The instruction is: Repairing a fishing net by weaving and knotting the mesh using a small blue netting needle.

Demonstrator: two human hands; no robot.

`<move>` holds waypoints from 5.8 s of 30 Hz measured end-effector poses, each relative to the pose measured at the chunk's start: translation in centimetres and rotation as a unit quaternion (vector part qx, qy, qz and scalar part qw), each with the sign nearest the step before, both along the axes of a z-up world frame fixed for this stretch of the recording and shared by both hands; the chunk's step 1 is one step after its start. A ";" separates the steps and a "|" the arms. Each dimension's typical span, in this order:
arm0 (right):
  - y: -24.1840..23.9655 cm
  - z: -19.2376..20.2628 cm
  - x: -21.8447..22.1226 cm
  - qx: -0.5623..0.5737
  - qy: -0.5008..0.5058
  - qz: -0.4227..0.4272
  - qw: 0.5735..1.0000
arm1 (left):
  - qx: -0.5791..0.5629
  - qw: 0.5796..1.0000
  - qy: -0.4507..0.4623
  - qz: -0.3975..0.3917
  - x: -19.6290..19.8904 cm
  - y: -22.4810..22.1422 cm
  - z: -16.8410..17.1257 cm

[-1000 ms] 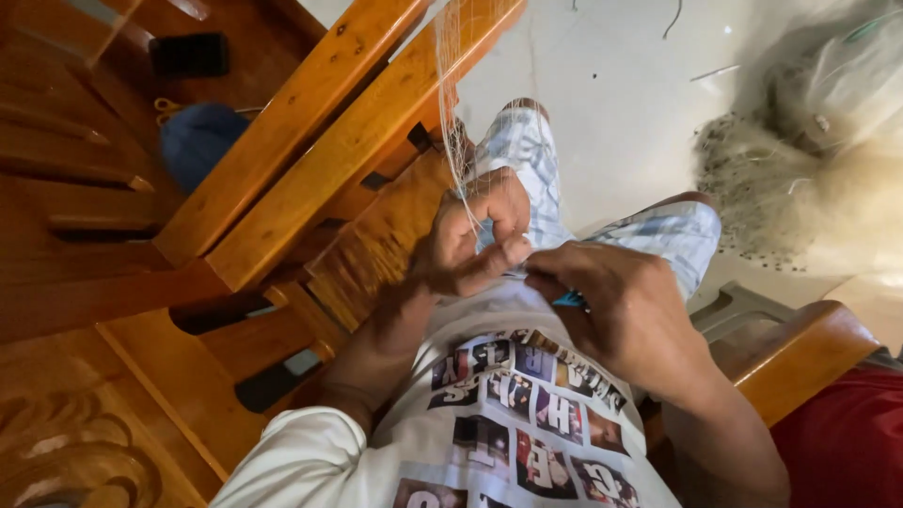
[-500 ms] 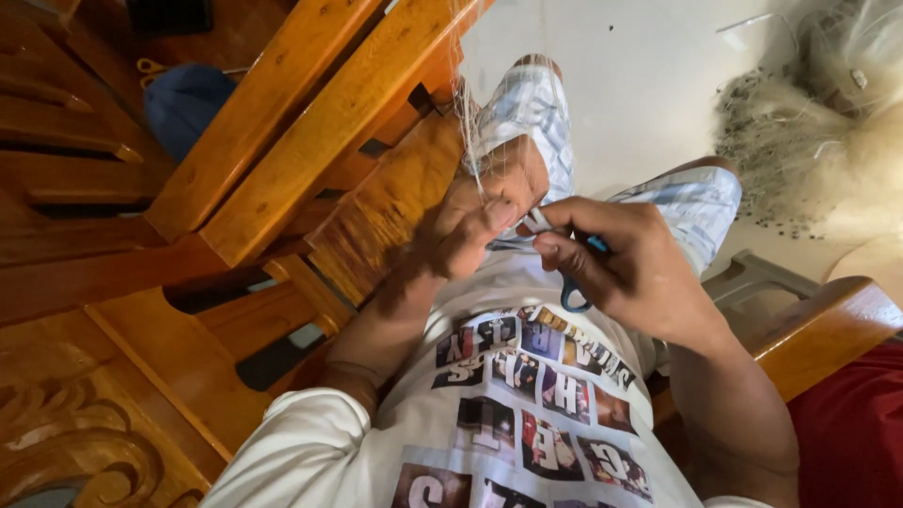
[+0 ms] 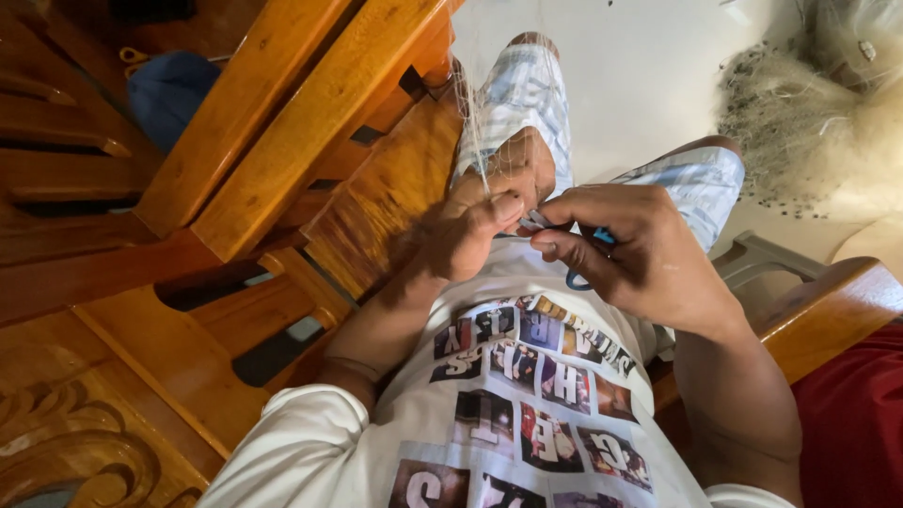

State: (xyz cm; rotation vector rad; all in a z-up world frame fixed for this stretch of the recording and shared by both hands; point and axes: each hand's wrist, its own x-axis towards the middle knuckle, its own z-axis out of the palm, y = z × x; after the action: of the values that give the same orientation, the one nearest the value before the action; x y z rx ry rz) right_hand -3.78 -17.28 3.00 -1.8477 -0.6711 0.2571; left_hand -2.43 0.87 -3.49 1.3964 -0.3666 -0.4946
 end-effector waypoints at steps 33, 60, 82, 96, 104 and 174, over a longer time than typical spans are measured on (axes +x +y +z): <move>-2.4 -1.3 0.5 0.000 0.062 0.041 0.997 | -0.284 0.958 -0.039 0.010 2.5 0.4 -1.3; 2.5 -7.9 2.7 0.282 0.292 -0.234 0.883 | -0.260 0.948 0.015 0.182 3.3 3.4 -3.0; 6.1 -13.2 1.3 -0.118 0.016 -0.073 0.990 | -0.146 0.939 -0.048 0.308 4.1 4.5 -1.9; 2.9 -8.5 9.0 0.402 0.247 -0.022 0.881 | -0.137 0.945 -0.042 0.294 4.4 5.1 -1.1; 2.2 -10.8 4.2 0.355 0.259 -0.131 0.889 | -0.131 0.962 -0.061 0.233 3.8 4.1 -0.9; 1.0 -11.6 2.9 0.347 0.220 -0.177 0.894 | -0.110 0.992 0.013 0.059 4.8 4.9 -3.6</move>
State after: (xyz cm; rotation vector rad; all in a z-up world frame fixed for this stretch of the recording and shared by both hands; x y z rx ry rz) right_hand -0.91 -16.28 -8.56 -1.1276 -0.0686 0.1562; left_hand 2.37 5.80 -7.12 1.1895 -0.3062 -0.3629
